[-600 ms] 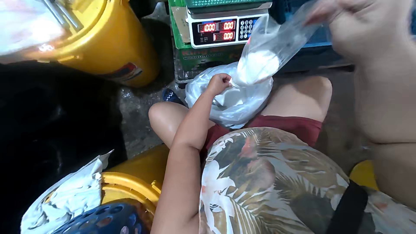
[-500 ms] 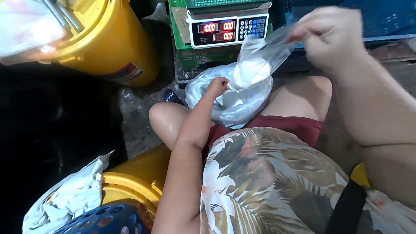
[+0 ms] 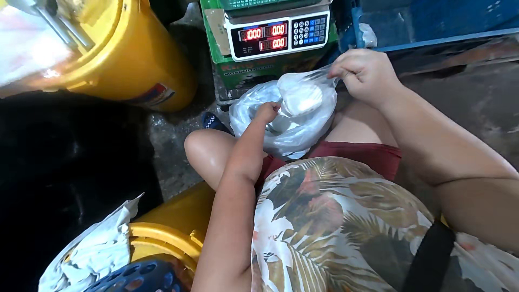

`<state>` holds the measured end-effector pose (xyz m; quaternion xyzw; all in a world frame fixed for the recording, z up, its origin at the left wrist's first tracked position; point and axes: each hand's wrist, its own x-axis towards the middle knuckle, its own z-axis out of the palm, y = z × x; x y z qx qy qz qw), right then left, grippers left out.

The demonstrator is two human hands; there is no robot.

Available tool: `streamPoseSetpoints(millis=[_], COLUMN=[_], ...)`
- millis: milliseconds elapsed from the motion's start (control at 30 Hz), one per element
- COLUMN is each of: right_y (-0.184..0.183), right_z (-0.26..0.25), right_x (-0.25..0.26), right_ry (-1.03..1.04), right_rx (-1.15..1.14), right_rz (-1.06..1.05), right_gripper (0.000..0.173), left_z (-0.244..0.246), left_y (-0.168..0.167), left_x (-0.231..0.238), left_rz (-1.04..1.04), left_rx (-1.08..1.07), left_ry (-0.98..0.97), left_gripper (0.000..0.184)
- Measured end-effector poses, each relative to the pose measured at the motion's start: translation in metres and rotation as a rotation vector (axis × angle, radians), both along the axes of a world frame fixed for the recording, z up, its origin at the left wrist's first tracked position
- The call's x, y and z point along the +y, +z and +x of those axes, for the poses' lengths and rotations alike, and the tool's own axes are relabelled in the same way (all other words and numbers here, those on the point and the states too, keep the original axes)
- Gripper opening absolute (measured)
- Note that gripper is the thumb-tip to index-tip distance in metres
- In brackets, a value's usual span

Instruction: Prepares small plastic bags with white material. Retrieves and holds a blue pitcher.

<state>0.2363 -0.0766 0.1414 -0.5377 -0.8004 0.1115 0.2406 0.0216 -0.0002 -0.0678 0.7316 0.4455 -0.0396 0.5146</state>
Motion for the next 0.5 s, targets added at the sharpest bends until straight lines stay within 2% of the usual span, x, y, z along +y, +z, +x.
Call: streamPoseSetpoints(millis=[167,367,500], right_y=[-0.002,-0.001,-0.002], right_z=[-0.002,-0.003,-0.003], right_x=[-0.003,-0.004,-0.005], right_ry=[0.012,0.017,0.016], right_rx=[0.004,0.009,0.02], right_rz=[0.011,0.009,-0.003], right_gripper=[0.032,0.032,0.032], left_z=[0.001,0.007,0.008], left_y=[-0.007,-0.02,-0.025], left_x=[0.0,-0.003,-0.004], left_rz=[-0.019,-0.036,-0.075], left_rx=[0.025,0.313,0.3], left_ry=[-0.003,-0.101,-0.11], left_gripper=[0.038,0.045,0.042])
